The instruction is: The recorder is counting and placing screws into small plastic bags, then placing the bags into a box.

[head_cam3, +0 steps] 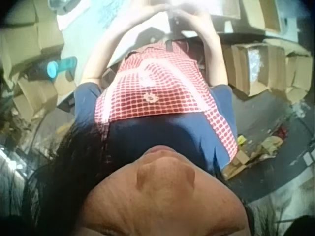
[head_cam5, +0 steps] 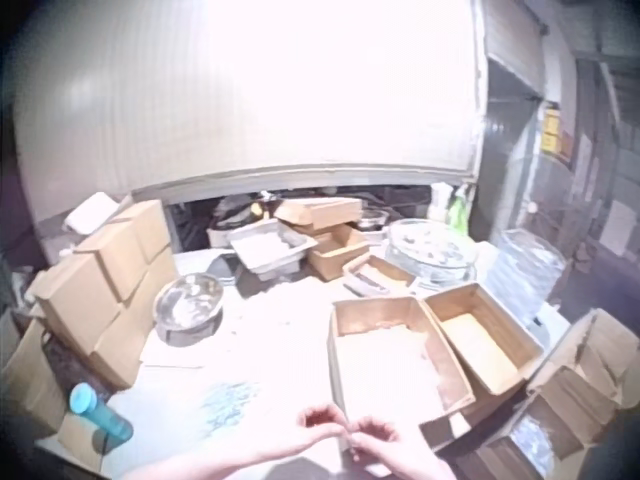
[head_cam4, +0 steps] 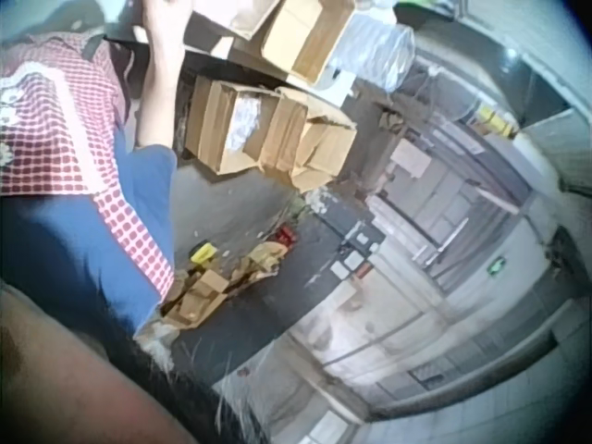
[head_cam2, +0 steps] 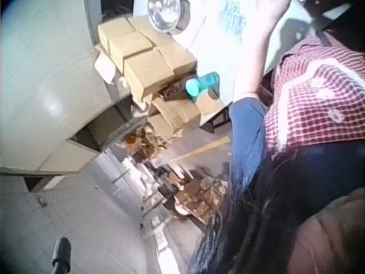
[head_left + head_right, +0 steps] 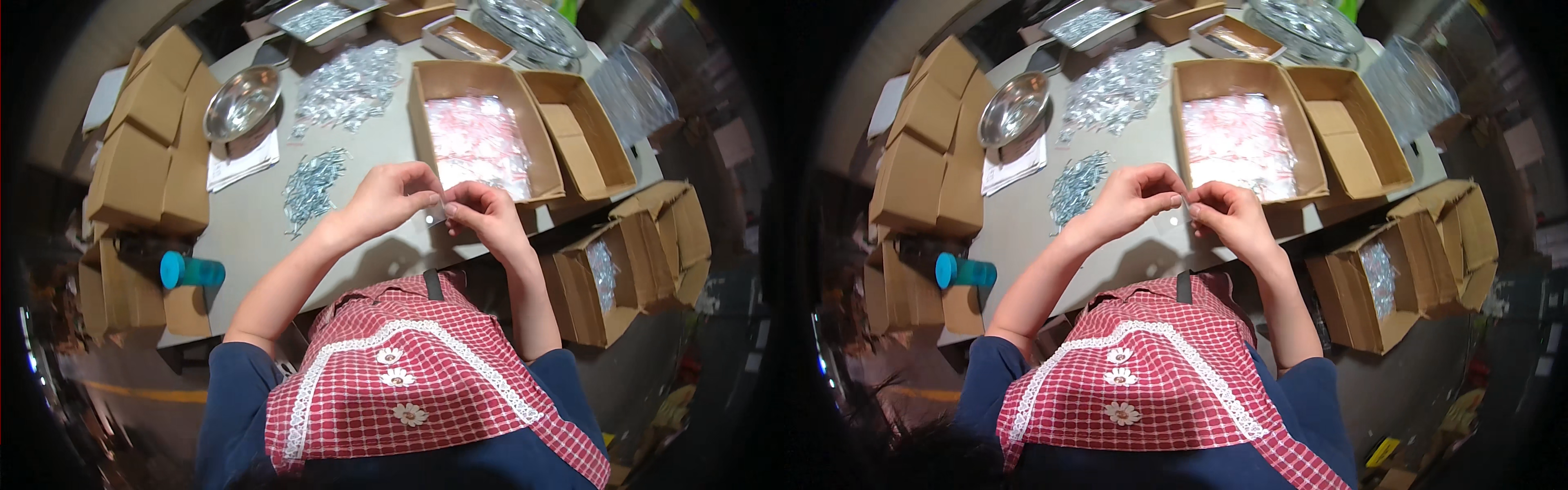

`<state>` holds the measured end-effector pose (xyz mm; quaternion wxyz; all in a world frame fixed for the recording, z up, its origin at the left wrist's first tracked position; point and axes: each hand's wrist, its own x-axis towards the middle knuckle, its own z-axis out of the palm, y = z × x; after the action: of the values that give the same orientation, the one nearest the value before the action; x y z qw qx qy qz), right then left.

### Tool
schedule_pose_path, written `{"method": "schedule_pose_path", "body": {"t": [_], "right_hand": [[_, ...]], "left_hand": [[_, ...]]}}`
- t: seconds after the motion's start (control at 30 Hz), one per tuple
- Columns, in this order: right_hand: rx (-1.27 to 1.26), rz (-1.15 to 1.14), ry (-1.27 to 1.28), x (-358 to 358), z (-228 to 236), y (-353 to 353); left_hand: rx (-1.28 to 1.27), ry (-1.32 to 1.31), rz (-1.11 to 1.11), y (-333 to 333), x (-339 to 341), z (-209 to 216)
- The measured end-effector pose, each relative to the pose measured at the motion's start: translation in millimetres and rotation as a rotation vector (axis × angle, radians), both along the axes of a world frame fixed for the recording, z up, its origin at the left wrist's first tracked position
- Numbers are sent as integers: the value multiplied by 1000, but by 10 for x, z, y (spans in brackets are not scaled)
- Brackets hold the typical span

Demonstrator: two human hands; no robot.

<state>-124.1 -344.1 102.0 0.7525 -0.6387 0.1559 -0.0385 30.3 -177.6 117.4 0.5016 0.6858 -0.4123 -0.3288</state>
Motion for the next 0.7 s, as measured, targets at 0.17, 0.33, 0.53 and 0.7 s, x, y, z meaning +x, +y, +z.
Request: {"method": "schedule_pose_path", "body": {"t": [0.17,0.33,0.53,0.7], "right_hand": [[-91,211,198,269,26,306],[-257,342,221,426,77,635],[-268,273,44,516,-216,933],[-222,211,-58,562,-344,1131]], "left_hand": [[20,-112,123,510,24,-81],[-27,32,217,885,-10,-122],[-195,-601,465,1150,29,-307],[58,-224,354,1314,-26,-148]]}}
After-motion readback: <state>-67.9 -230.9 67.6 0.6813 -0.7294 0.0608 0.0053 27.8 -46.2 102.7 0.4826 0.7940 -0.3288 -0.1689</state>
